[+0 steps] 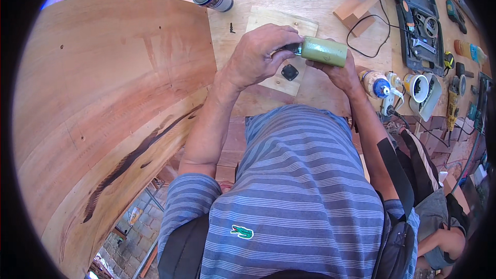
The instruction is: The person uses a green pneumatic nail gun to drive screws into small metal brackets placed on a wooden workbench. They repeatedly pick up screws, insert them into the tool, and fire the nail gun to fasten the hardware. The person also uses a spray can to apply lubricant to the tool's mechanism during the process.
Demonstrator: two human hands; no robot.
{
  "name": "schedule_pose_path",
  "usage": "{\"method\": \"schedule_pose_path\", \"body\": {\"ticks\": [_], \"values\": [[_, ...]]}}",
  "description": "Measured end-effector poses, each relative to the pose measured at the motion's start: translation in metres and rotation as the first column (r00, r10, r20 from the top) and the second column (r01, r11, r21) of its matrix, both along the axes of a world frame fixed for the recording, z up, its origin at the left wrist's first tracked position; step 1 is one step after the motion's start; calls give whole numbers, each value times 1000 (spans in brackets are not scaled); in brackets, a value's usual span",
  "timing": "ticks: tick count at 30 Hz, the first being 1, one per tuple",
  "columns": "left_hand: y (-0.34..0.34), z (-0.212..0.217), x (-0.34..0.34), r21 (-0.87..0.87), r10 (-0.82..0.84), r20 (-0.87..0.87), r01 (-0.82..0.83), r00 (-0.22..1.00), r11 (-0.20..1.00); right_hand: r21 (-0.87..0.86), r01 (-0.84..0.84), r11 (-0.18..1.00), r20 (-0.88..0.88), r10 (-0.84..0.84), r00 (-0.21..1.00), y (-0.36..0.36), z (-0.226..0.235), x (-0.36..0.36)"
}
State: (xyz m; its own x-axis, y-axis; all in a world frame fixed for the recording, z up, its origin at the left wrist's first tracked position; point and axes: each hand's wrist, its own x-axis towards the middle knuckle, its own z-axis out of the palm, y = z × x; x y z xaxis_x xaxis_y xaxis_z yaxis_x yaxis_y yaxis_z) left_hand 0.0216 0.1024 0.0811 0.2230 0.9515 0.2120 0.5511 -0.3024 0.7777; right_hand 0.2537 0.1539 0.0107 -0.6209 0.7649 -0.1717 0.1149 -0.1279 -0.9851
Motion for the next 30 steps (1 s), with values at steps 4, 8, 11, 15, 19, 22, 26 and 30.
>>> {"method": "schedule_pose_path", "body": {"ticks": [4, 8, 11, 15, 19, 22, 26, 30], "values": [[0, -3, -3, -69, 45, 85, -39, 995, 997, 6, -10, 1000, 70, 9, 998, 2, 4, 0], [-3, -7, -5, -129, 95, 121, -80, 988, 988, 6, -18, 1000, 101, 17, 995, 3, 5, -1], [-4, -9, -6, -131, 119, 175, -96, 977, 987, 16, -20, 1000, 122, 18, 992, 3, 7, -1], [-4, -9, -7, -145, 158, 242, -125, 957, 981, 17, -15, 1000, 114, 13, 993, 4, 5, -1], [-5, -13, -6, -133, 165, 252, -135, 954, 982, 33, -20, 999, 115, 16, 993, 5, 5, 0], [-4, -9, -3, -122, 150, 191, -129, 970, 984, 10, -6, 1000, 112, 5, 994, 5, 6, -1], [-1, -8, 0, -106, 127, 137, -113, 982, 988, 9, 1, 1000, 134, -3, 991, 5, 3, 0], [0, -7, 2, -66, 104, 111, -98, 988, 993, 8, -4, 1000, 131, 3, 991, 5, 5, 0]]}}
